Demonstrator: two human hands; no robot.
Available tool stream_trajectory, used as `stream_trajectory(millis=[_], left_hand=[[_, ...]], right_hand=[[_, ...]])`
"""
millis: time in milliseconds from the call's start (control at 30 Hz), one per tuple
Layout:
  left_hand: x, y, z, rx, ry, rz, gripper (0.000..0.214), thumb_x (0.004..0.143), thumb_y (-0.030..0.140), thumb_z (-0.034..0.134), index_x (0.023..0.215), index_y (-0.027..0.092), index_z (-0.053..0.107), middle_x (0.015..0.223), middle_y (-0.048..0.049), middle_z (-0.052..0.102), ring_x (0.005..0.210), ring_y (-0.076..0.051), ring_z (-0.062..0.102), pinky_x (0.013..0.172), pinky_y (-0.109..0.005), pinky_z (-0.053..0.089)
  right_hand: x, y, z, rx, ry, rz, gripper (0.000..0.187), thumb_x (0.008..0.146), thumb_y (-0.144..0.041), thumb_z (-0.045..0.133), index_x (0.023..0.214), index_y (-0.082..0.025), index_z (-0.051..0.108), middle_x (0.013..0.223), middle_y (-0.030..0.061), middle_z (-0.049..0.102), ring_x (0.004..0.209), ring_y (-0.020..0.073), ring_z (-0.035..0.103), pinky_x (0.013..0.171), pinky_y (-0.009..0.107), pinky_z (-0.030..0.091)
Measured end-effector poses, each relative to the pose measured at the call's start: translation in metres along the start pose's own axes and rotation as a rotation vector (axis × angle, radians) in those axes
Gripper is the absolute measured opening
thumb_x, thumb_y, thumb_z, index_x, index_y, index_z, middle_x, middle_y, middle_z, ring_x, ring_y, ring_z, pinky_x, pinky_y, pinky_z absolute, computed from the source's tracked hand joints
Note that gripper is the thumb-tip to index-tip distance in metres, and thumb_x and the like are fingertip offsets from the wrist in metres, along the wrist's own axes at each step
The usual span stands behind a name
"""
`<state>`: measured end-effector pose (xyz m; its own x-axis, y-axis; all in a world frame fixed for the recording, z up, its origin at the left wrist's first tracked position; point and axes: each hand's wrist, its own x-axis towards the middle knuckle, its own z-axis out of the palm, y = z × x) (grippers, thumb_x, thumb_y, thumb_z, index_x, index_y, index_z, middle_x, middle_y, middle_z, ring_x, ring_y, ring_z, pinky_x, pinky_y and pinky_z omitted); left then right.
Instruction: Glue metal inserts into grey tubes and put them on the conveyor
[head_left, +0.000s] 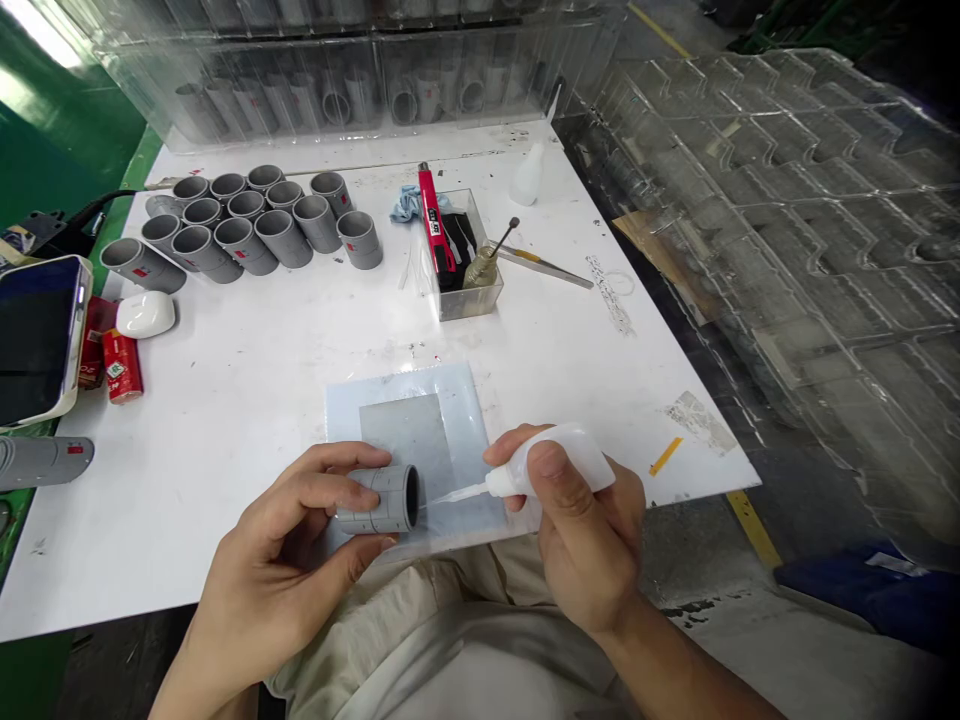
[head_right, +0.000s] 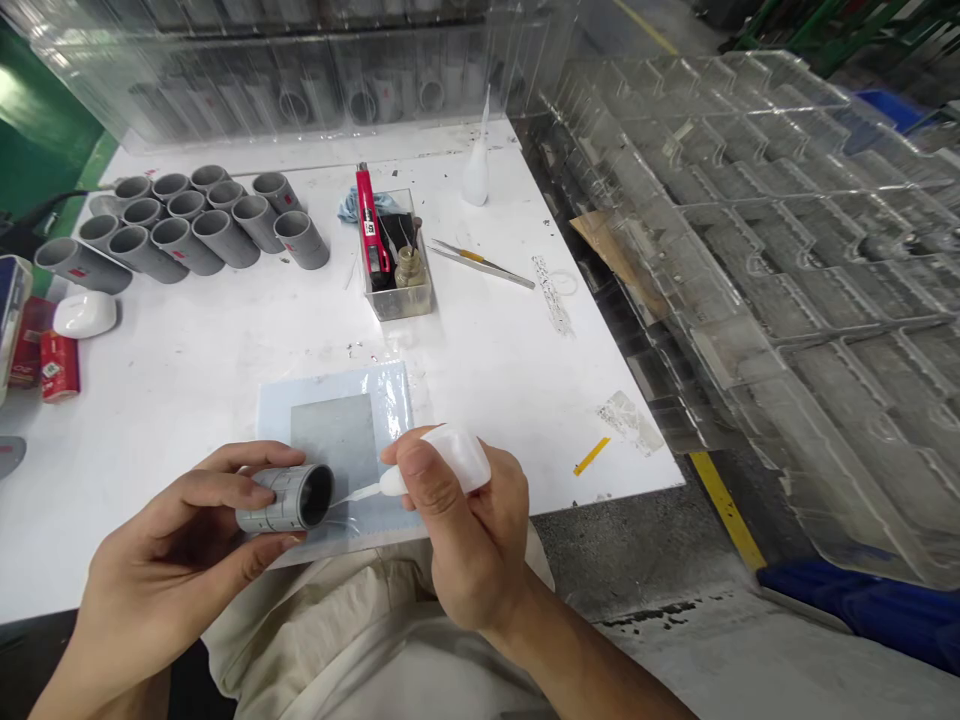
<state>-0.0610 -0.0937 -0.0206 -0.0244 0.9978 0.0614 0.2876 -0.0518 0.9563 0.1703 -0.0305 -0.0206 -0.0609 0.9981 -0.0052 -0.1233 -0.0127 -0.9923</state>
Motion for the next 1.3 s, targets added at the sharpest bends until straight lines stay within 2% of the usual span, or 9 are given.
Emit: stream_trajectory(millis=[167,367,767,1000,1133,1300], left_hand=[[-0.0013,-0.0008,0.0001,-0.017,-0.011,-0.013,0.03,0.093,0.007,0.077,0.107,0.033,0.07,0.131,-0.0053,0.07,0.129,-0.025,0.065,0.078,-0.023,0.06],[-0.0001,-0.0007,-0.0001,-0.009,-0.021,-0.006,0.031,0.093,0.007,0.077,0.108,0.032,0.069,0.132,-0.0053,0.07,0.127,-0.024,0.067,0.073,-0.022,0.058],[-0.0022,-0.0014,-0.0006,-0.013,-0.032,0.001,0.031,0.093,0.006,0.076,0.109,0.032,0.069,0.133,-0.0048,0.07,0.128,-0.023,0.066,0.078,-0.021,0.059],[-0.001,-0.0025,-0.0011,-0.002,-0.038,-0.001,0.033,0.094,0.005,0.075,0.11,0.033,0.069,0.132,-0.0044,0.071,0.126,-0.022,0.068,0.078,-0.02,0.059],[-0.0008,-0.0023,-0.0012,-0.004,-0.044,-0.005,0.031,0.094,0.007,0.075,0.109,0.033,0.069,0.132,-0.0039,0.071,0.126,-0.022,0.067,0.08,-0.021,0.06],[-0.0015,-0.0018,-0.0015,0.011,-0.043,-0.013,0.03,0.094,0.009,0.076,0.108,0.034,0.069,0.131,-0.0027,0.071,0.125,-0.021,0.068,0.081,-0.021,0.06]], right_hand=[[-0.0001,0.0016,0.0,-0.007,-0.009,0.005,0.035,0.104,-0.048,0.065,0.087,-0.022,0.081,0.077,0.0037,0.073,0.061,0.0166,0.059,0.056,0.032,0.049],[-0.0004,0.001,0.003,0.023,0.013,-0.013,0.031,0.105,-0.044,0.066,0.086,-0.024,0.08,0.078,0.0013,0.073,0.062,0.014,0.058,0.057,0.03,0.047],[0.0019,0.0012,0.0071,-0.017,0.052,-0.035,0.03,0.106,-0.045,0.066,0.089,-0.026,0.082,0.074,-0.0018,0.072,0.066,0.0121,0.062,0.061,0.024,0.05],[0.0023,0.0002,0.0083,-0.014,0.078,-0.033,0.03,0.105,-0.047,0.068,0.089,-0.027,0.083,0.075,-0.0017,0.072,0.067,0.0123,0.062,0.063,0.025,0.052],[0.0025,-0.0013,0.0079,-0.005,0.089,-0.031,0.029,0.104,-0.048,0.068,0.088,-0.028,0.083,0.082,-0.0003,0.075,0.068,0.0135,0.063,0.062,0.027,0.052],[0.0034,-0.0019,0.008,-0.024,0.086,-0.032,0.032,0.104,-0.051,0.067,0.088,-0.027,0.083,0.073,0.0007,0.071,0.066,0.0156,0.063,0.061,0.029,0.053]])
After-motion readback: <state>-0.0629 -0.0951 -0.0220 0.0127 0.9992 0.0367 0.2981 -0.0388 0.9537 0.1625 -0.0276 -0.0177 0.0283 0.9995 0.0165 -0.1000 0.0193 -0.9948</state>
